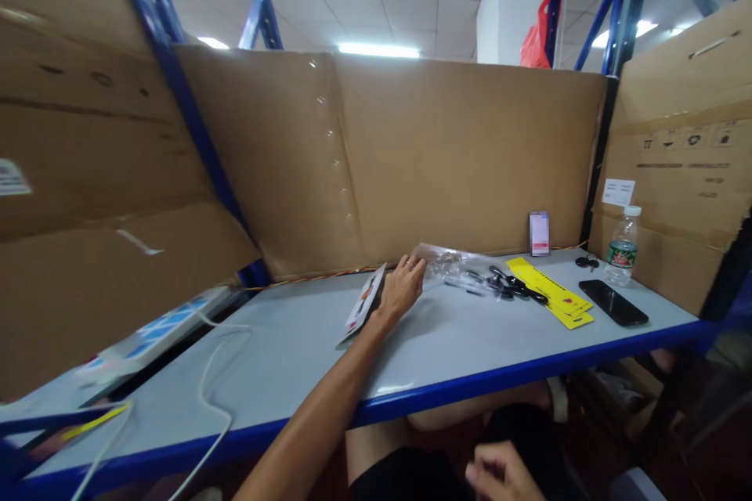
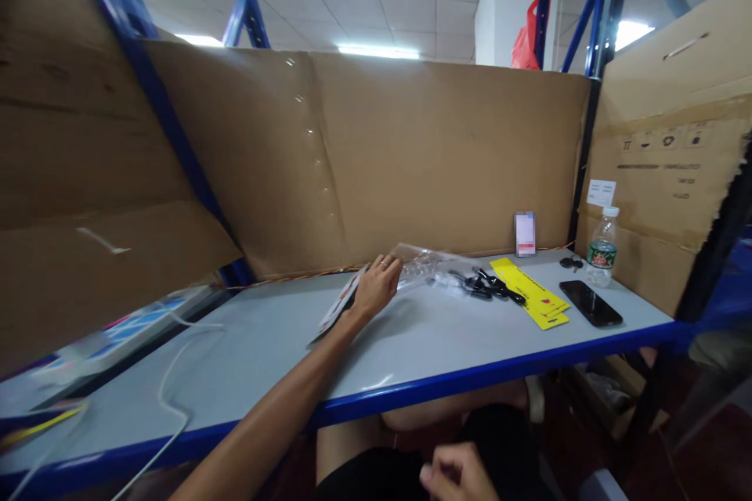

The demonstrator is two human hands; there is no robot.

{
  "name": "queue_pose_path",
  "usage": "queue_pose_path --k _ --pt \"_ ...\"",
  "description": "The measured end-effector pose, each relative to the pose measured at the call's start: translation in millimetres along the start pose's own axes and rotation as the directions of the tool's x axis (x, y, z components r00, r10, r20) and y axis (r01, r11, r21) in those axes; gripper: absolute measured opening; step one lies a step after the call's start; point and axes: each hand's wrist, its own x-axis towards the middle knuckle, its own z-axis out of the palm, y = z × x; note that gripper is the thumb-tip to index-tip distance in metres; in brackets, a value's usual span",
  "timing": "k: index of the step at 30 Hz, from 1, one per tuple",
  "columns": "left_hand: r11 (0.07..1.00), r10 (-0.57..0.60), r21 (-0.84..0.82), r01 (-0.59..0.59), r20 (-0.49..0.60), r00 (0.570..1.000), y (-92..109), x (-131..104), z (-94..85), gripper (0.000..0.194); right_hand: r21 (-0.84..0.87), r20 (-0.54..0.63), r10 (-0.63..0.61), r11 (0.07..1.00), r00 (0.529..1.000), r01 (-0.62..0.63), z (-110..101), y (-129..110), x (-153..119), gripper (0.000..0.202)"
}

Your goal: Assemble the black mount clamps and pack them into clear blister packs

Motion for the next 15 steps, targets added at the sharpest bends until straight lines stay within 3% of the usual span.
queue_pose_path --k 3,5,8,11,15 --pt "0.982 0.136 -0.124 -0.141 -0.048 0.990 13 -2 2.7 0.031 0.306 -0.114 -0.037 0.949 0.993 0.071 -9 -54 -1 0.078" --pt "0.955 0.232 -0.171 -0.241 -0.070 0.970 21 -3 7.2 0.034 0.468 -0.108 -0.054 0.878 0.993 0.099 -16 -84 1 0.090" --pt "0.931 0.285 -0.207 -0.301 -0.102 0.953 28 -5 14.3 0.036 0.481 -0.089 -0.080 0.870 0.993 0.114 -21 -113 9 0.087" --pt "0.930 0.194 -0.276 -0.242 -0.191 0.962 26 -5 17.5 0.034 0.416 -0.146 -0.103 0.896 0.984 0.156 -16 -127 26 0.072" --pt "0.918 -0.004 -0.374 -0.134 -0.347 0.938 20 -5 12.9 0.029 0.481 -0.339 -0.070 0.844 0.938 0.237 -8 -135 48 0.063"
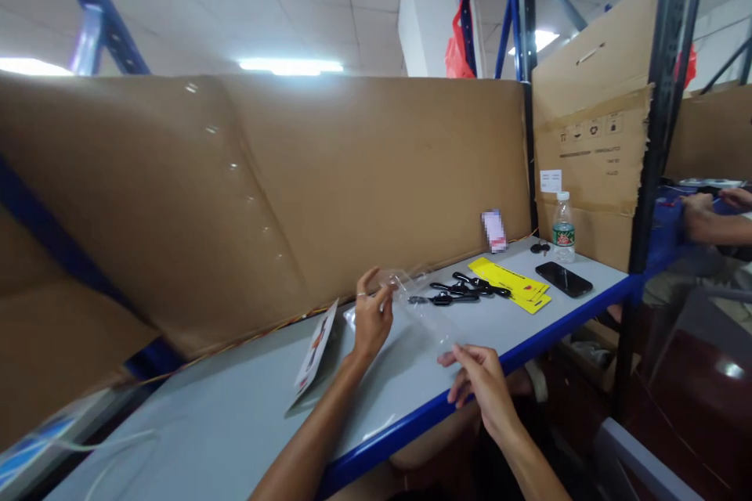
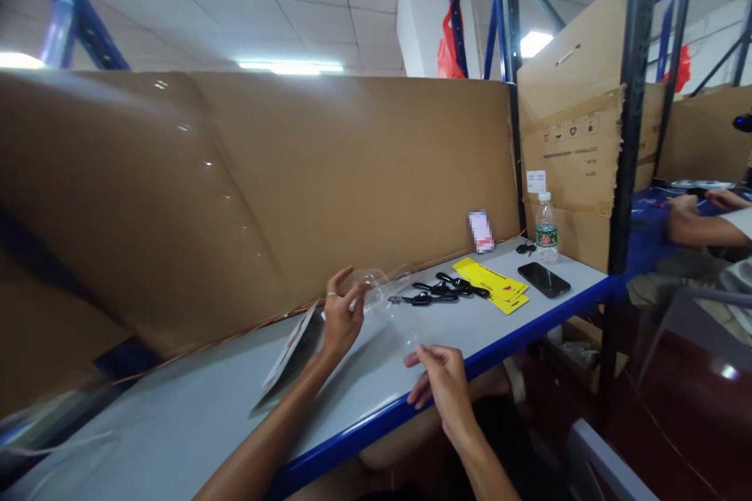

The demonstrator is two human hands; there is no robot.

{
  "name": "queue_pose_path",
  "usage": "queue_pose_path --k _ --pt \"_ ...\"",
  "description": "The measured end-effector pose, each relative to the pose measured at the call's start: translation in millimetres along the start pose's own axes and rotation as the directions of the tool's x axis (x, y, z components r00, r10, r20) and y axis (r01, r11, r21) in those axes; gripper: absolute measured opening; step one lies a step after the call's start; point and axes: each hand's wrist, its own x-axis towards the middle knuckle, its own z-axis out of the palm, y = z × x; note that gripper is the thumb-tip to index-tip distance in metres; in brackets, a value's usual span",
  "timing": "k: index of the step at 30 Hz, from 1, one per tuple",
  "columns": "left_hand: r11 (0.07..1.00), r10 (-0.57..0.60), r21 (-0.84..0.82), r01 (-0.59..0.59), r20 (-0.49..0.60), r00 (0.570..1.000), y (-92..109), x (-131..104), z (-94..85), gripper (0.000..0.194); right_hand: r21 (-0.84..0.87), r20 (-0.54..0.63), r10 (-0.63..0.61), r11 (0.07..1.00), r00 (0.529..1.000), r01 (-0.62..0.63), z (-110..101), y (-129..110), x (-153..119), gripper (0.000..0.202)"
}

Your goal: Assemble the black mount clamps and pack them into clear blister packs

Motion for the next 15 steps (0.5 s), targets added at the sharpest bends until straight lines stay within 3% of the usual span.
queue_pose_path --k 3,6,8,9,11,13,15 --pt "0.999 -0.025 -0.039 0.022 -0.098 0.995 4 1 -3.9 0.029 0.057 -0.020 -0.017 0.998 1.000 0.018 10 -6 3 0.055" --pt "0.984 -0.097 -0.159 0.082 -0.093 0.991 12 2 -2.4 0.032 0.097 0.064 -0.010 0.995 0.998 0.004 21 -14 0 0.050" --pt "0.921 -0.221 -0.341 0.187 -0.064 0.973 16 3 1.5 0.036 0.137 0.101 -0.008 0.991 0.995 -0.006 29 -14 1 0.047" --pt "0.853 -0.299 -0.458 0.252 -0.030 0.954 18 3 3.8 0.040 0.160 0.114 -0.007 0.987 0.993 -0.011 34 -11 3 0.046" --pt "0.646 -0.398 -0.660 0.385 0.139 0.907 19 5 8.2 0.052 0.198 0.140 0.002 0.980 0.990 -0.030 42 -2 11 0.045" --pt "0.473 -0.382 -0.713 0.517 0.362 0.850 18 6 11.5 0.067 0.209 0.176 0.037 0.975 0.984 -0.074 51 9 22 0.044" --pt "0.481 -0.341 -0.645 0.594 0.487 0.804 17 5 13.6 0.081 0.196 0.228 0.081 0.972 0.970 -0.127 60 17 31 0.041"
